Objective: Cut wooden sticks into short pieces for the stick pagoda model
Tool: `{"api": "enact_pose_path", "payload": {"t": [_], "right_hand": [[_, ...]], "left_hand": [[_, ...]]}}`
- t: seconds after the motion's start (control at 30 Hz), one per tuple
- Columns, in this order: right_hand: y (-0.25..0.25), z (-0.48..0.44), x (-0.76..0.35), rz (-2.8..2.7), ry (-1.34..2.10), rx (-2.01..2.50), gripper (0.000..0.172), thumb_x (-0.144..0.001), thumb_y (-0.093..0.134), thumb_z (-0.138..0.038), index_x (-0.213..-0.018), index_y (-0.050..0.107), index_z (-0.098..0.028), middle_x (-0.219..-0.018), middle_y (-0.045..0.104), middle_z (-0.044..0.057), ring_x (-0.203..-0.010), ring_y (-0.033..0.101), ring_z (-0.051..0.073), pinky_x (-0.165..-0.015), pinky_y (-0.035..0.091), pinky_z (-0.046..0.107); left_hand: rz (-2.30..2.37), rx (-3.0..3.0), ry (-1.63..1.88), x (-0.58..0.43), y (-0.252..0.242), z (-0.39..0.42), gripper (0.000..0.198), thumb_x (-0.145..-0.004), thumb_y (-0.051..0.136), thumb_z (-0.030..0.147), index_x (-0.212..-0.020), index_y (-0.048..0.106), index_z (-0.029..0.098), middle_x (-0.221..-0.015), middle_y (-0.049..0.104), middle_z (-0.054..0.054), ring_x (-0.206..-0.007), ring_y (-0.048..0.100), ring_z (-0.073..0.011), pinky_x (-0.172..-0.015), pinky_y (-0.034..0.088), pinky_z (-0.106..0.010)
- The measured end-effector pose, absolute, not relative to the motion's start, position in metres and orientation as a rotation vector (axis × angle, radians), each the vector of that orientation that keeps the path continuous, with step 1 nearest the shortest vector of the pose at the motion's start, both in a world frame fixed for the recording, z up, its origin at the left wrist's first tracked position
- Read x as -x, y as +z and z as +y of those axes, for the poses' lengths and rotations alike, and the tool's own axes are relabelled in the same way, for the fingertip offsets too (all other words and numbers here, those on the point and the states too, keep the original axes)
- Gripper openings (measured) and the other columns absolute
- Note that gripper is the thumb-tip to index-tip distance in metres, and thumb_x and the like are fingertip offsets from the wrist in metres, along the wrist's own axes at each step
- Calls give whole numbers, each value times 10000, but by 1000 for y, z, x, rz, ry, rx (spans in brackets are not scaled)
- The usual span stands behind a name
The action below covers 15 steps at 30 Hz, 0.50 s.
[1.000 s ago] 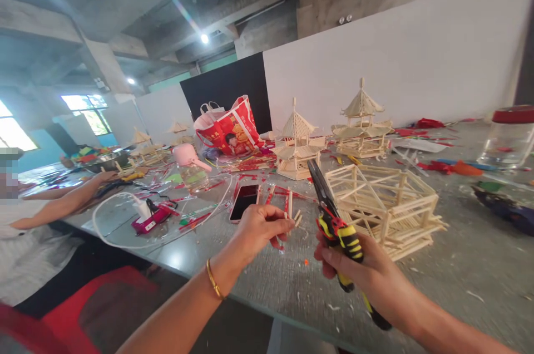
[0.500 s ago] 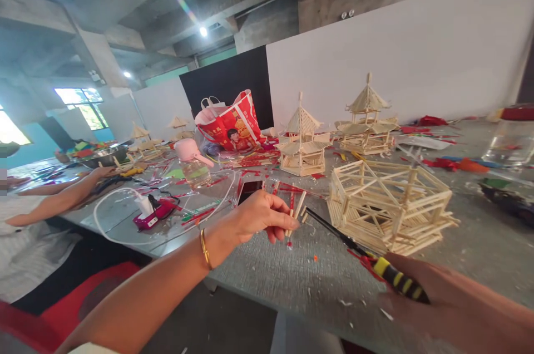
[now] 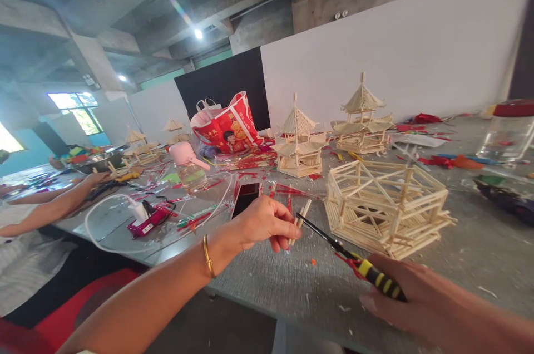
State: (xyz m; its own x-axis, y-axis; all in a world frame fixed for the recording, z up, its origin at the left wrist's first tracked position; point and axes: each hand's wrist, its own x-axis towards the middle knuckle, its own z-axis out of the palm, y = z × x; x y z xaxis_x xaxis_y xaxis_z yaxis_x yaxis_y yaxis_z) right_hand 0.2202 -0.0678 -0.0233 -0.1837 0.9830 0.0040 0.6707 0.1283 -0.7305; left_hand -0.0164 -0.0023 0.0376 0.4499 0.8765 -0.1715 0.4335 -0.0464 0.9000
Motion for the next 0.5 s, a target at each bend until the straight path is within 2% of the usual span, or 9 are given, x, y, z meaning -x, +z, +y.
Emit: {"api": "enact_pose_path", "payload": {"t": [0.07, 0.2, 0.4, 0.5], "right_hand": [[-18, -67, -216, -1986, 861, 1633, 227, -704, 514, -410, -777, 641, -238, -856, 628, 93, -778, 583, 242, -635, 458, 317], [-15, -66, -211, -2019, 875, 1641, 213, -674, 486, -376, -744, 613, -219, -694, 618, 68, -601, 564, 211, -570, 423, 319], [-9, -71, -207, -1876, 831, 1605, 158, -615, 498, -348, -635, 592, -223, -682, 618, 61, -660, 564, 220, -602, 394, 307], [-8, -71, -206, -1888, 848, 1615, 117, -619, 505, -314, -599, 573, -221, -620, 599, 42, -588, 551, 189, -559, 383, 283]], "left_hand": [[1153, -1679, 535, 15, 37, -2, 122, -612, 649, 226, -561, 585, 136, -442, 549, 13, -378, 508, -76, -351, 411, -168], [1151, -1698, 537, 11, 38, -2, 116, -620, 642, 227, -567, 593, 136, -442, 551, 6, -374, 503, -74, -352, 409, -170], [1226, -1708, 544, 5, 40, -4, 111, -606, 636, 202, -537, 577, 138, -409, 533, 12, -345, 485, -69, -348, 412, -176], [1282, -1746, 552, 3, 41, -5, 113, -605, 618, 178, -513, 563, 140, -390, 524, 15, -327, 482, -73, -338, 403, -174]]}}
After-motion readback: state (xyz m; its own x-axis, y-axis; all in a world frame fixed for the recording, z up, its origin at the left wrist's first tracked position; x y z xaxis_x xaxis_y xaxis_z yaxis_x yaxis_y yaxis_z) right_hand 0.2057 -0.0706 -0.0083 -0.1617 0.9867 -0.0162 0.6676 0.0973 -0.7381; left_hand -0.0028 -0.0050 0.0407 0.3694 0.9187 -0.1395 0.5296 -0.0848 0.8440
